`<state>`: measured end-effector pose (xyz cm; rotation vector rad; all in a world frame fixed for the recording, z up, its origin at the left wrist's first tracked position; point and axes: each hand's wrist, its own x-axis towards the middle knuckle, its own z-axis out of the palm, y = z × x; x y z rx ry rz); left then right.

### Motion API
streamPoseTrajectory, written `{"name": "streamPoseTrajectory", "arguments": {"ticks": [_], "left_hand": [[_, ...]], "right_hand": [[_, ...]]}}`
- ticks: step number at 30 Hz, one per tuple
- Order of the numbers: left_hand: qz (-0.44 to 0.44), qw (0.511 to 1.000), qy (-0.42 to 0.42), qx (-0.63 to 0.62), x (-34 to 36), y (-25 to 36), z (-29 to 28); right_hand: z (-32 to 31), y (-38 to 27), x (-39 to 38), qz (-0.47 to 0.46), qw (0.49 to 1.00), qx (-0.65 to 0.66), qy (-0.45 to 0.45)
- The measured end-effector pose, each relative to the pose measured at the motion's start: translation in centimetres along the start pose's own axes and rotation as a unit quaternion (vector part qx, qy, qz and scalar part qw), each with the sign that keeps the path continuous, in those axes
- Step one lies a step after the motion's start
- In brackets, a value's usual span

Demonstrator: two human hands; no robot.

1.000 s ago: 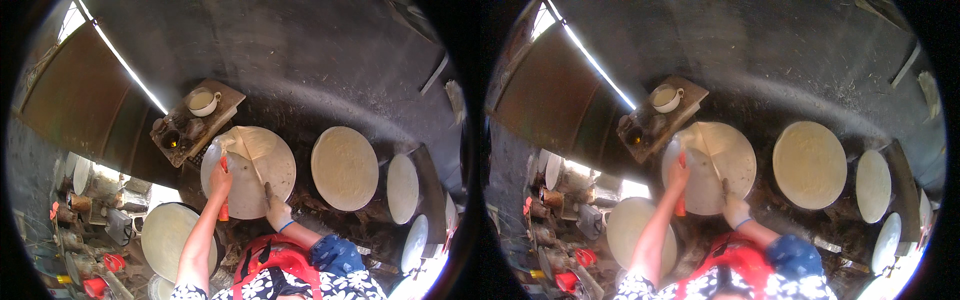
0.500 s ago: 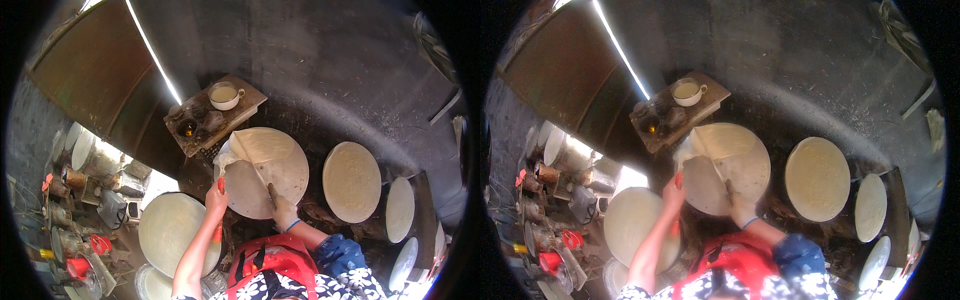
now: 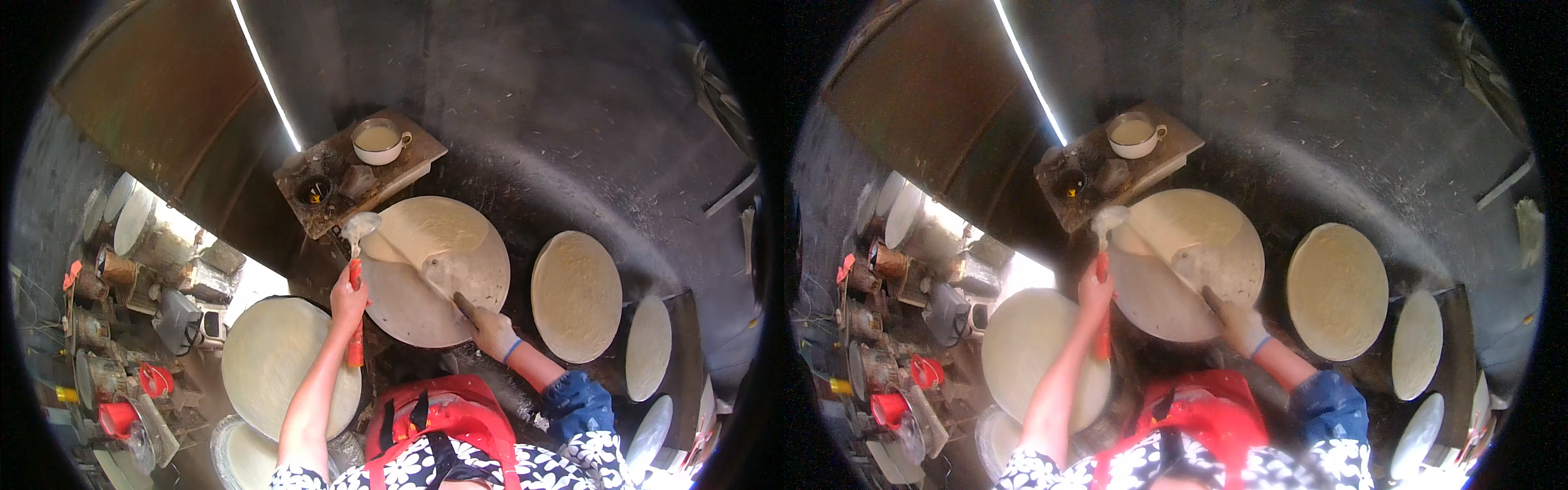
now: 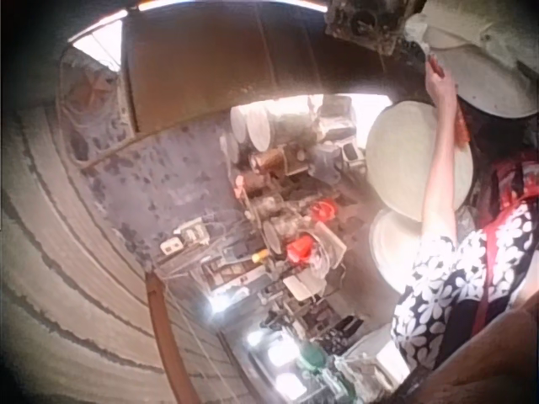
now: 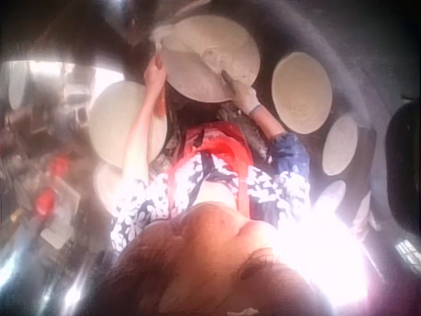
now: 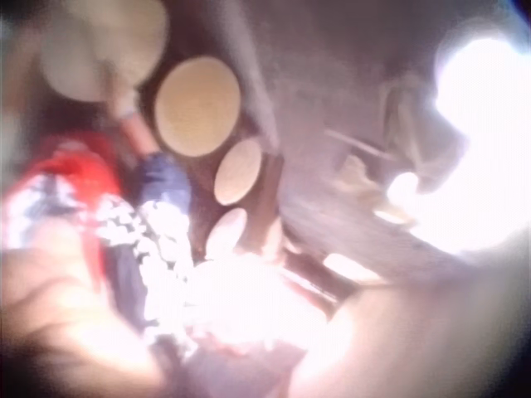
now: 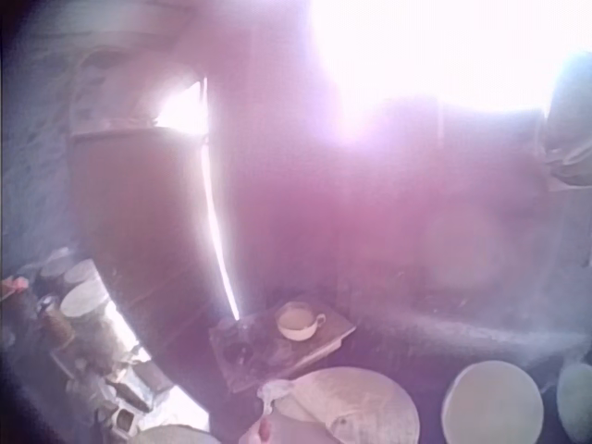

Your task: The person scoops batter from a large container and pours it onto several hot griddles, spreading it into thin circles with a wooden spreader. They flip the crepes and remove cooked ones, repeating the process continuously.

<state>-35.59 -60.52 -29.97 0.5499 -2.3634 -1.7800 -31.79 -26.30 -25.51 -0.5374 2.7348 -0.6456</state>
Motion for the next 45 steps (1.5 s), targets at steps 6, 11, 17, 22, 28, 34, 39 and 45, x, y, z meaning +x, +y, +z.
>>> {"name": "streamPoseTrajectory", "arguments": {"ticks": [6,11,17,22,28,34,39,45], "left_hand": [[0.096,0.977,0.029,0.186,0.7,-0.4,2.2],[0.128,0.967,0.044,0.218,-2.6,-1.2,0.0],[0.056,0.983,0.043,0.169,-9.2,-3.1,-4.0],[0.096,0.973,0.074,0.194,-12.3,-3.6,-4.1],[-0.163,0.986,-0.007,0.038,-18.3,-2.0,-6.7],[-0.178,0.983,-0.035,0.035,-21.6,-1.1,-4.8],[-0.186,0.981,-0.052,0.017,-20.3,-0.1,-4.7],[-0.231,0.96,-0.141,-0.065,-21.4,0.0,-3.8]], "right_hand": [[4.7,2.1,-2.2,0.061,0.971,0.051,0.227],[4.2,-1.2,0.4,0.044,0.999,0.011,0.002],[-0.6,-0.2,0.7,-0.01,0.995,-0.082,-0.059],[0.7,0.1,6.7,-0.072,0.991,-0.107,0.02],[-2.2,1.3,4.9,-0.205,0.965,-0.105,-0.128],[-2.0,5.4,6.0,-0.165,0.97,-0.169,-0.053],[0.2,4.4,10.7,-0.208,0.967,-0.141,0.041],[-5.7,5.3,4.7,-0.243,0.931,-0.233,-0.14]]}}
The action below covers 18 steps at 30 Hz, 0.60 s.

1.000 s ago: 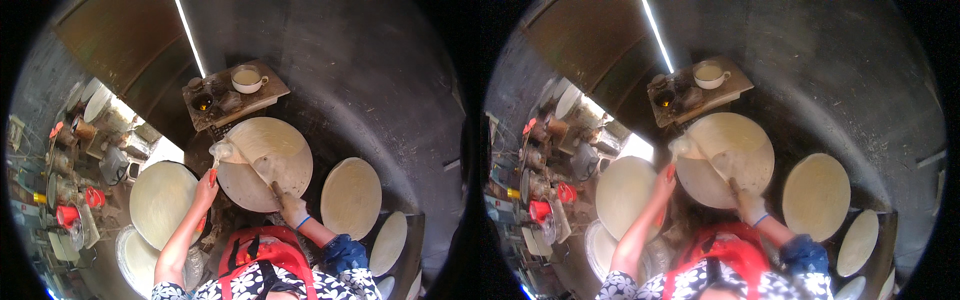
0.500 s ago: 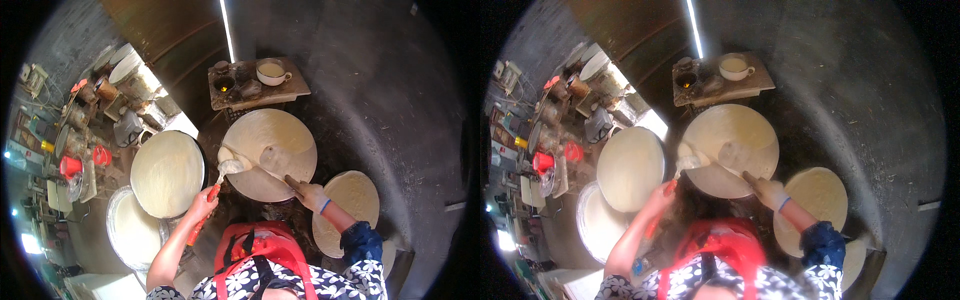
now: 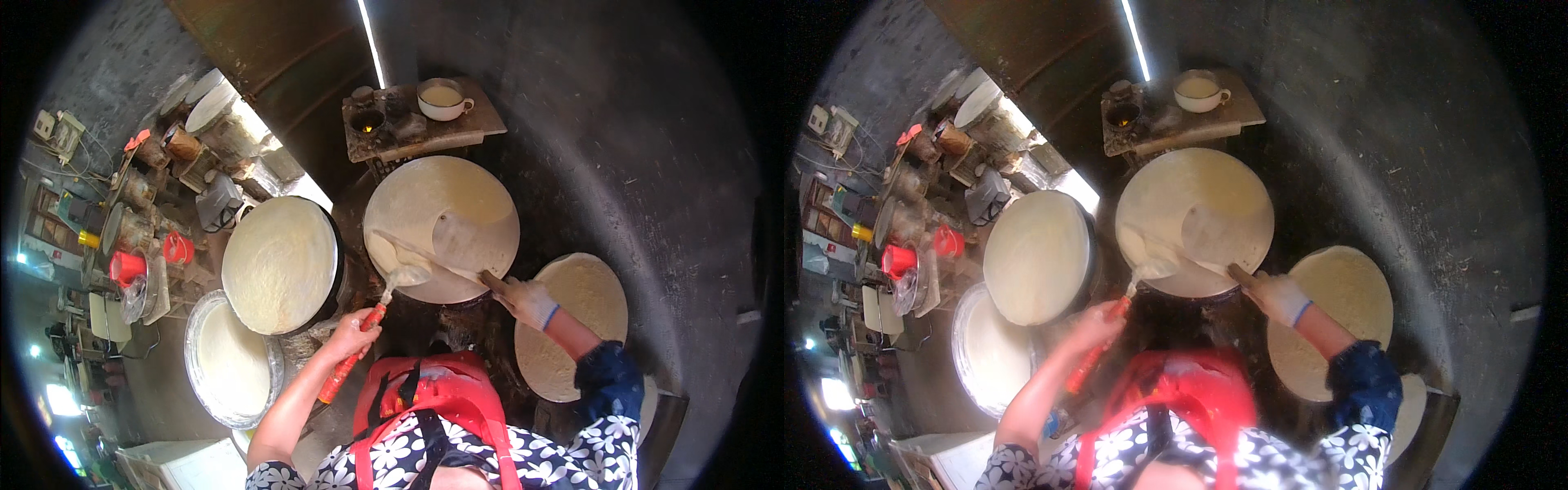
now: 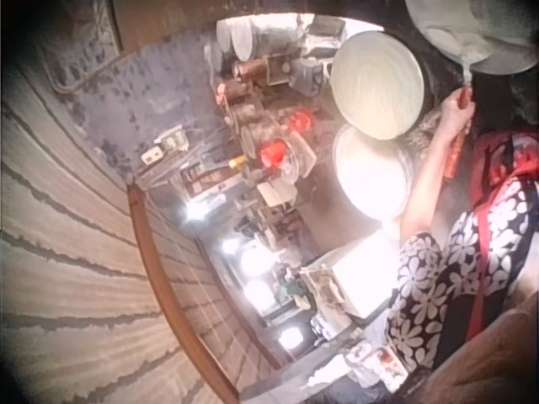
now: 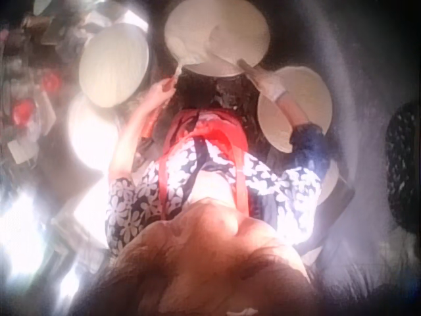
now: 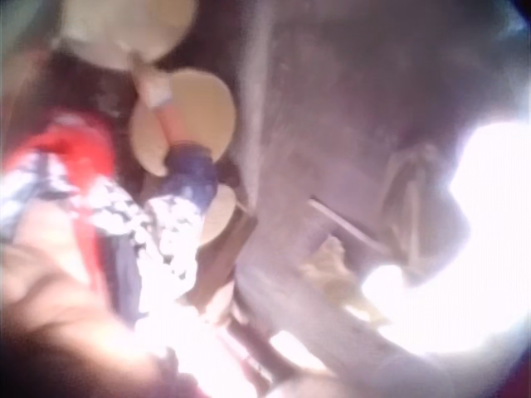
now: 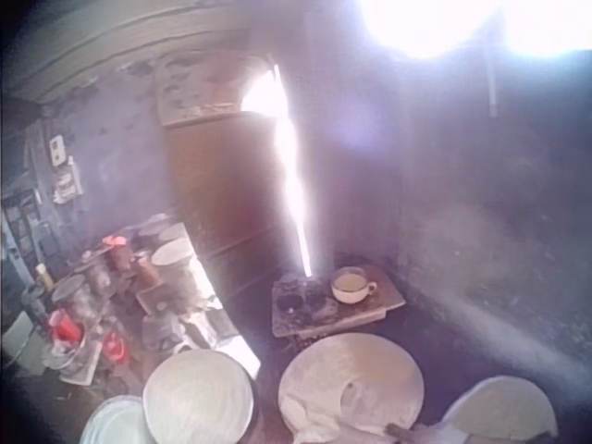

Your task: The person scoops batter from a large container and pours it onto several hot griddles, spreading it into thin circles with a wooden spreader. They flip the crepes and remove cooked ones, repeating the process continuously.

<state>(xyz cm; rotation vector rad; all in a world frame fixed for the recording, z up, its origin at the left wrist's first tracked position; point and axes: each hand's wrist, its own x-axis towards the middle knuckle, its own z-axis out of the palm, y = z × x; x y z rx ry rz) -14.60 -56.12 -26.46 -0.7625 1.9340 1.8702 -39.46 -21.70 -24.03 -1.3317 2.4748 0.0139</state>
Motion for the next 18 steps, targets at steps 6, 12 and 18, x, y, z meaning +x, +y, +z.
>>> {"name": "streamPoseTrajectory", "arguments": {"ticks": [6,12,18], "left_hand": [[0.044,0.998,-0.032,0.009,0.4,0.5,3.8],[0.167,0.971,0.021,-0.168,2.2,8.6,4.8],[0.184,0.94,0.061,-0.28,1.3,14.7,4.2]], "right_hand": [[0.0,-0.1,-6.0,0.092,0.995,0.036,0.024],[7.9,-9.6,1.7,0.219,0.907,0.294,0.208],[8.2,-18.5,13.0,0.305,0.826,0.449,0.152]]}}
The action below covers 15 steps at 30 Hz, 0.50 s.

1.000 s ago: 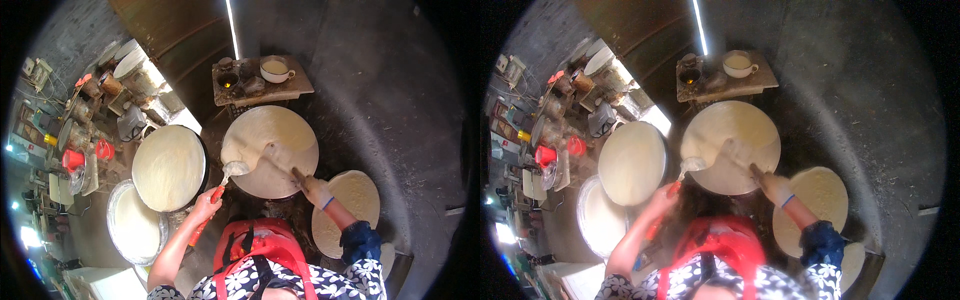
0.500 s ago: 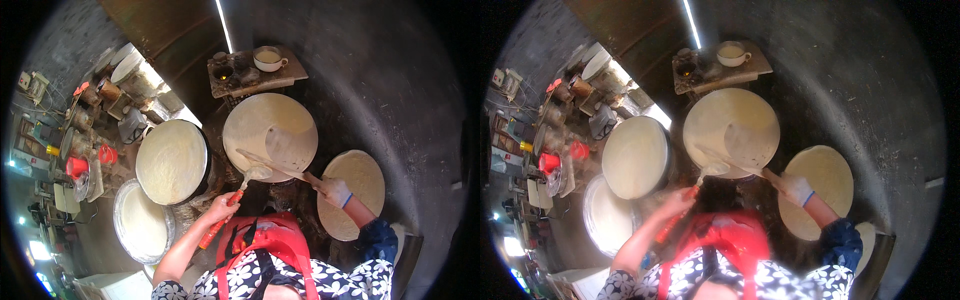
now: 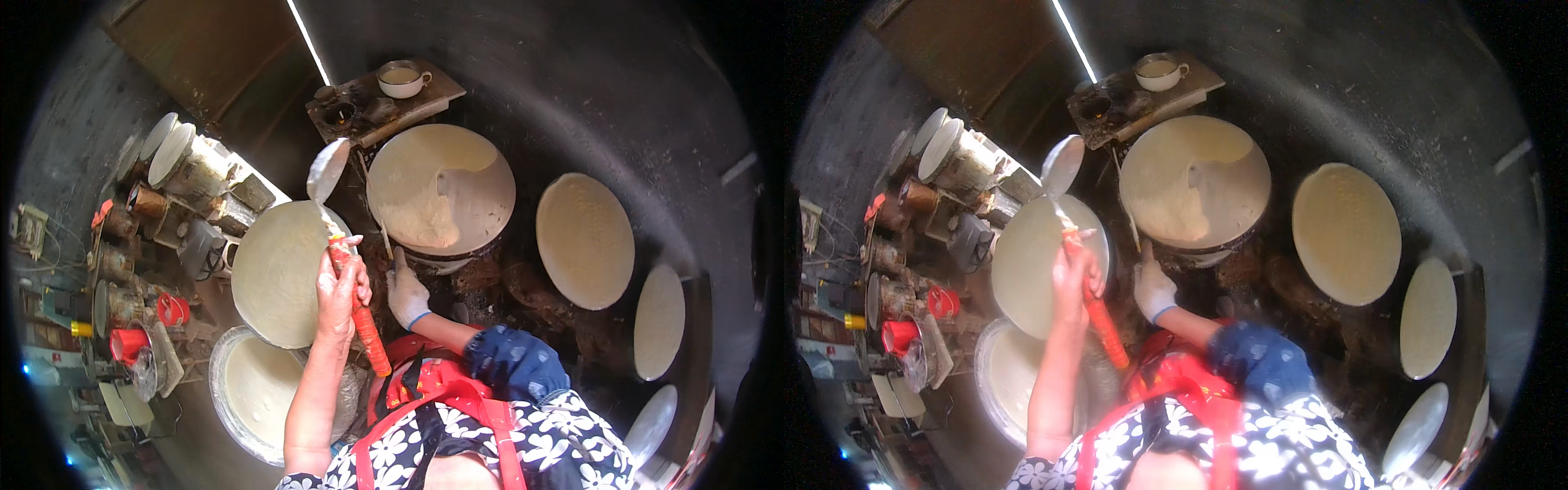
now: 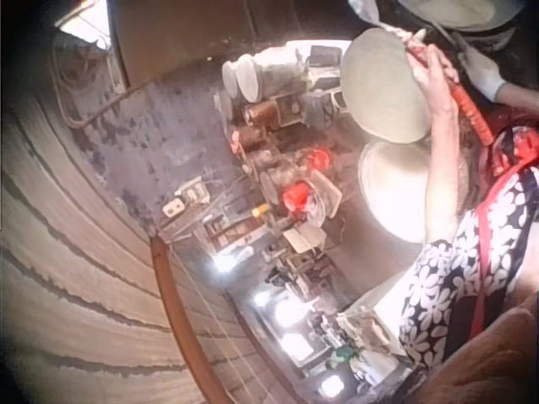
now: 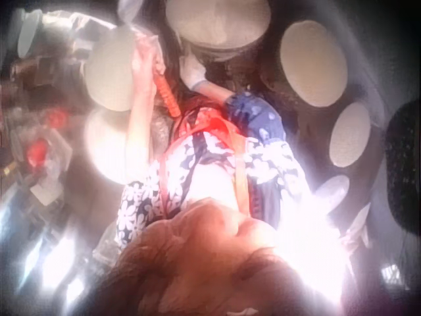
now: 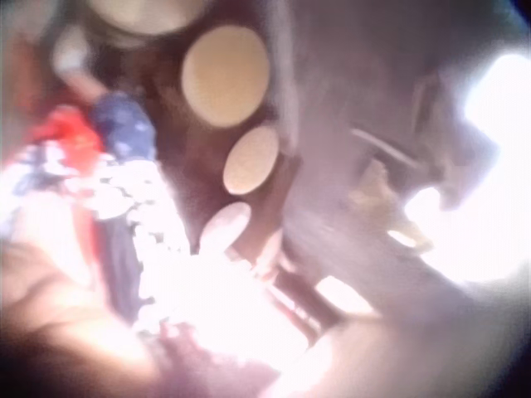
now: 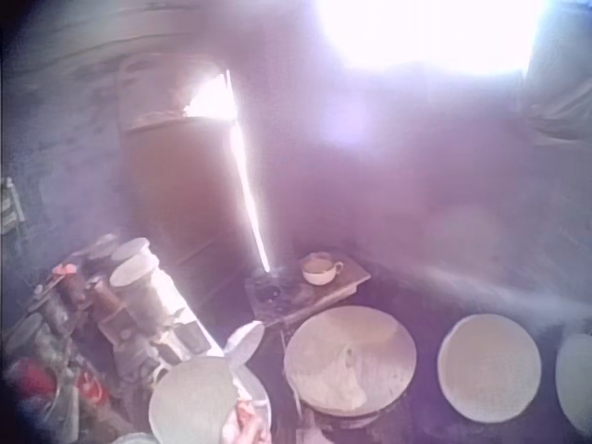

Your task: The person scoops batter from a large container and pours it onto several hot griddles, spreading it into thin circles with a wooden spreader. They flip the crepes and remove cooked ones, repeating the process continuously.

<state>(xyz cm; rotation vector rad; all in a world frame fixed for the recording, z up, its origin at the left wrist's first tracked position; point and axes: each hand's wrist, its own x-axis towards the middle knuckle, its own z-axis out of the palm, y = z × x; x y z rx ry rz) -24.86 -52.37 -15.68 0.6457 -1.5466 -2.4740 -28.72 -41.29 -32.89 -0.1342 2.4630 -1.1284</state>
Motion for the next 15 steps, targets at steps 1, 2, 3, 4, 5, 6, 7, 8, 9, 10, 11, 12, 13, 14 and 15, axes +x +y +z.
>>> {"name": "streamPoseTrajectory", "arguments": {"ticks": [1,2,3,4,5,6,7,8,9,10,11,12,13,14,15], "left_hand": [[-0.012,1.0,0.003,0.019,0.0,0.5,0.6],[-0.024,0.999,0.006,0.038,0.2,0.8,1.1],[-0.041,0.998,-0.001,0.047,0.4,0.8,1.3],[-0.053,0.997,0.002,0.055,0.0,0.9,0.8],[-0.068,0.996,-0.001,0.061,-0.1,0.7,0.6],[-0.084,0.995,-0.003,0.054,-0.2,0.5,0.4],[-0.1,0.994,-0.007,0.045,-0.2,0.1,0.3],[-0.117,0.992,-0.01,0.036,-0.2,-0.4,0.0],[-0.129,0.991,-0.018,0.035,-0.3,-0.9,-0.3],[-0.142,0.989,-0.018,0.029,-0.3,-1.4,-0.6],[-0.155,0.987,-0.018,0.025,-0.2,-2.0,-1.0],[-0.168,0.985,-0.018,0.022,-0.2,-2.6,-1.3],[-0.172,0.985,-0.015,0.026,-0.2,-3.0,-1.4],[-0.183,0.983,-0.013,0.03,-0.4,-3.3,-1.7],[-0.195,0.98,-0.01,0.035,-0.6,-3.5,-1.9]], "right_hand": [[0.2,0.6,0.1,0.007,1.0,0.002,0.018],[0.6,1.4,0.3,0.015,0.999,0.004,0.036],[0.8,2.2,0.3,0.023,0.998,0.006,0.054],[0.0,2.4,-0.6,0.044,0.998,-0.015,0.037],[-1.3,2.8,-1.4,0.059,0.997,-0.025,0.041],[-2.4,3.6,-2.1,0.073,0.996,-0.034,0.045],[-2.9,5.5,-2.8,0.069,0.995,-0.035,0.066],[-4.1,6.6,-3.6,0.078,0.993,-0.041,0.075],[-5.2,7.7,-4.2,0.081,0.992,-0.048,0.089],[-6.3,8.7,-4.8,0.083,0.99,-0.055,0.102],[-7.0,9.7,-5.1,0.092,0.987,-0.062,0.113],[-7.5,10.5,-5.2,0.101,0.985,-0.07,0.124],[-8.0,11.0,-4.9,0.101,0.981,-0.073,0.146],[-8.7,10.8,-4.7,0.097,0.98,-0.073,0.155],[-9.2,10.3,-4.3,0.103,0.981,-0.047,0.16]]}}
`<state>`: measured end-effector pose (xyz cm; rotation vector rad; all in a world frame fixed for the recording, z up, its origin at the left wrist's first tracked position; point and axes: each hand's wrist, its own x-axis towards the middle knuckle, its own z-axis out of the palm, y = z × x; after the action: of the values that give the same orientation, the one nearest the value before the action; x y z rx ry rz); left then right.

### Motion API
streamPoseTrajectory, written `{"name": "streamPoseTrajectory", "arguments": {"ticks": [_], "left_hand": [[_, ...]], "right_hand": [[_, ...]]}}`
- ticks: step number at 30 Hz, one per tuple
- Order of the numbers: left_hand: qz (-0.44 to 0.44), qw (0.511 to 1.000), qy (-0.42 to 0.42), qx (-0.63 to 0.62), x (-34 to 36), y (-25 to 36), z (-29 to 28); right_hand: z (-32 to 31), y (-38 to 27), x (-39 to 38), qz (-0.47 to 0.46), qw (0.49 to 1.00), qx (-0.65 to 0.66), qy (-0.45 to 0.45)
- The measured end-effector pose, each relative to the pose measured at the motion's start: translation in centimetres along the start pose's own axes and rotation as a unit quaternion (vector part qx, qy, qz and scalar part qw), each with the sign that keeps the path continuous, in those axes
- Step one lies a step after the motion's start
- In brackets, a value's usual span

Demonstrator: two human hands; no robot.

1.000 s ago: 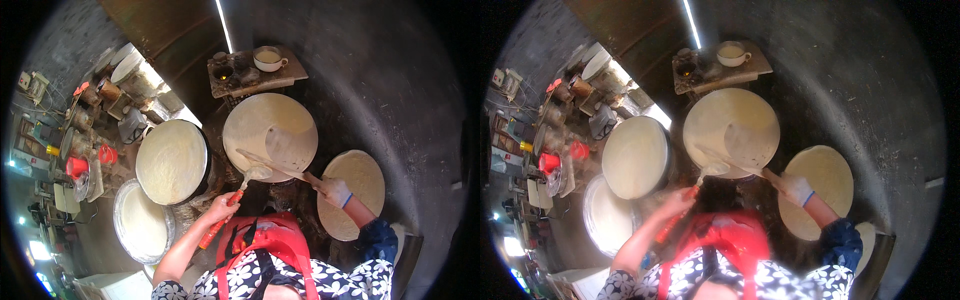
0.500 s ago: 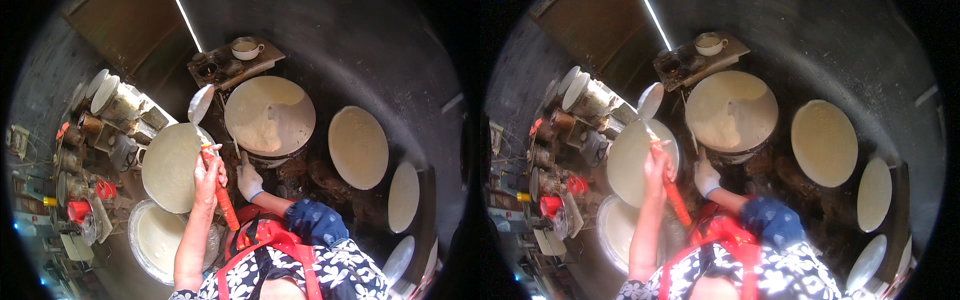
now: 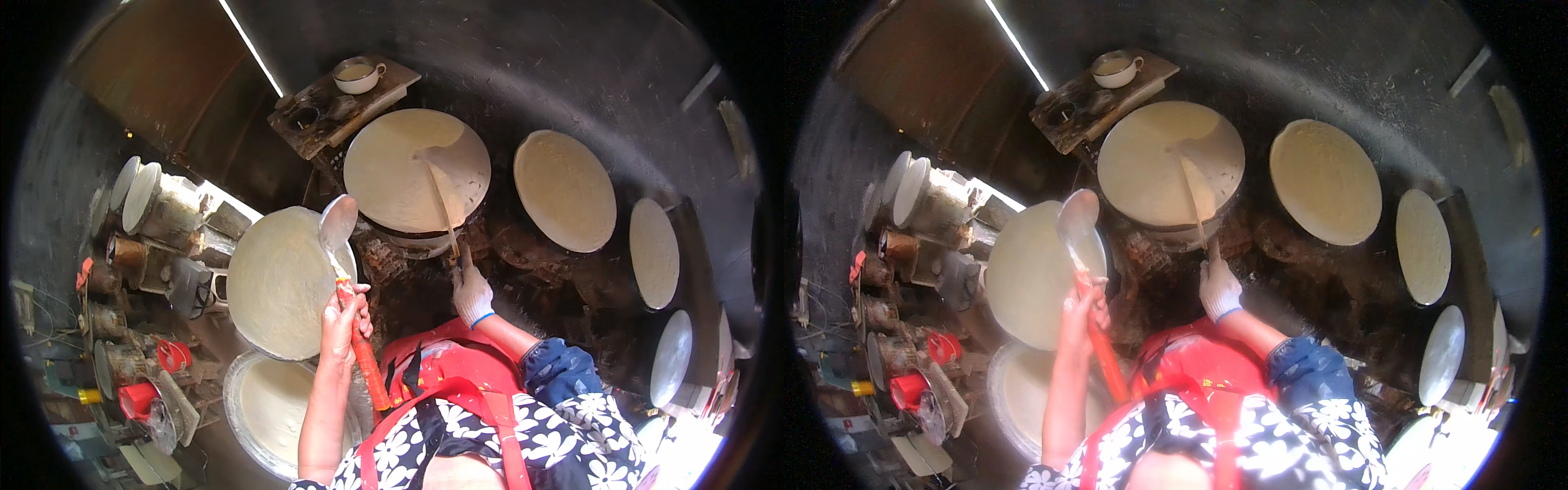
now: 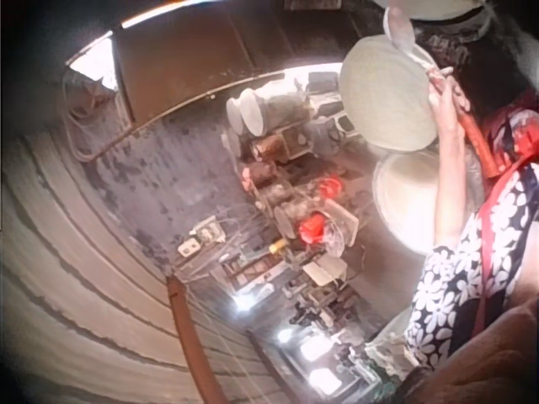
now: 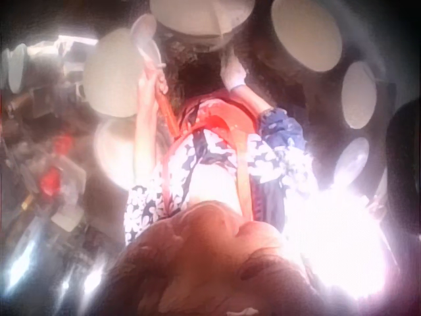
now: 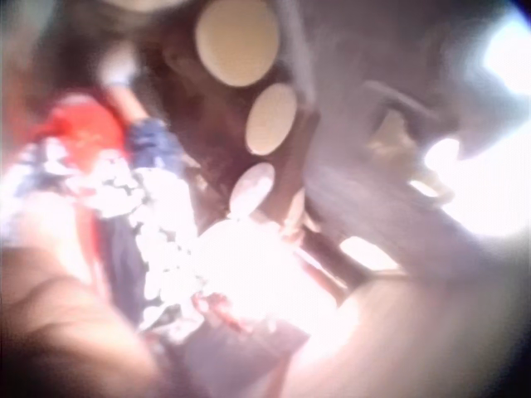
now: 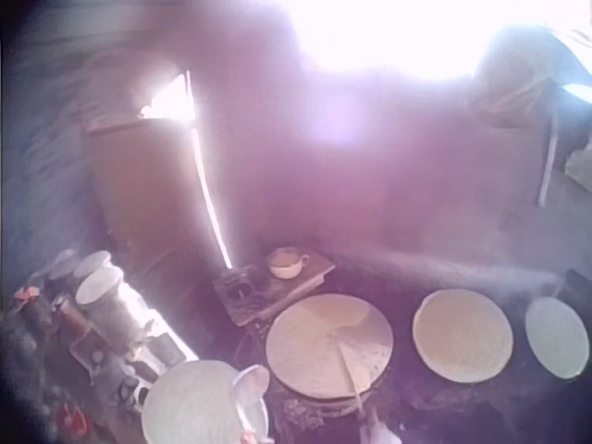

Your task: The person scoops batter from a large container and pours it onto several hot griddles, spreading it into thin circles with a wooden spreader. They flip the crepes and remove cooked ones, repeating the process continuously.

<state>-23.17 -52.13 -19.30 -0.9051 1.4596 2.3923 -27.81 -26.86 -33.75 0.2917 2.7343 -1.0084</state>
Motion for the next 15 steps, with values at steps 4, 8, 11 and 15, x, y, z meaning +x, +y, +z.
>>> {"name": "streamPoseTrajectory", "arguments": {"ticks": [4,8,11,15], "left_hand": [[-0.056,0.998,-0.018,0.013,0.4,-1.1,-1.2],[-0.101,0.994,-0.017,0.033,1.3,-0.9,-0.6],[-0.116,0.992,-0.005,0.041,1.2,-2.3,0.8],[-0.119,0.992,0.01,0.035,1.2,-6.5,2.4]], "right_hand": [[1.1,-1.7,0.4,-0.035,0.996,0.074,-0.019],[-2.3,-1.9,-1.8,-0.082,0.973,-0.055,-0.21],[-4.6,5.4,-1.8,-0.012,0.975,-0.1,-0.198],[-7.6,12.1,0.4,-0.053,0.989,-0.086,-0.106]]}}
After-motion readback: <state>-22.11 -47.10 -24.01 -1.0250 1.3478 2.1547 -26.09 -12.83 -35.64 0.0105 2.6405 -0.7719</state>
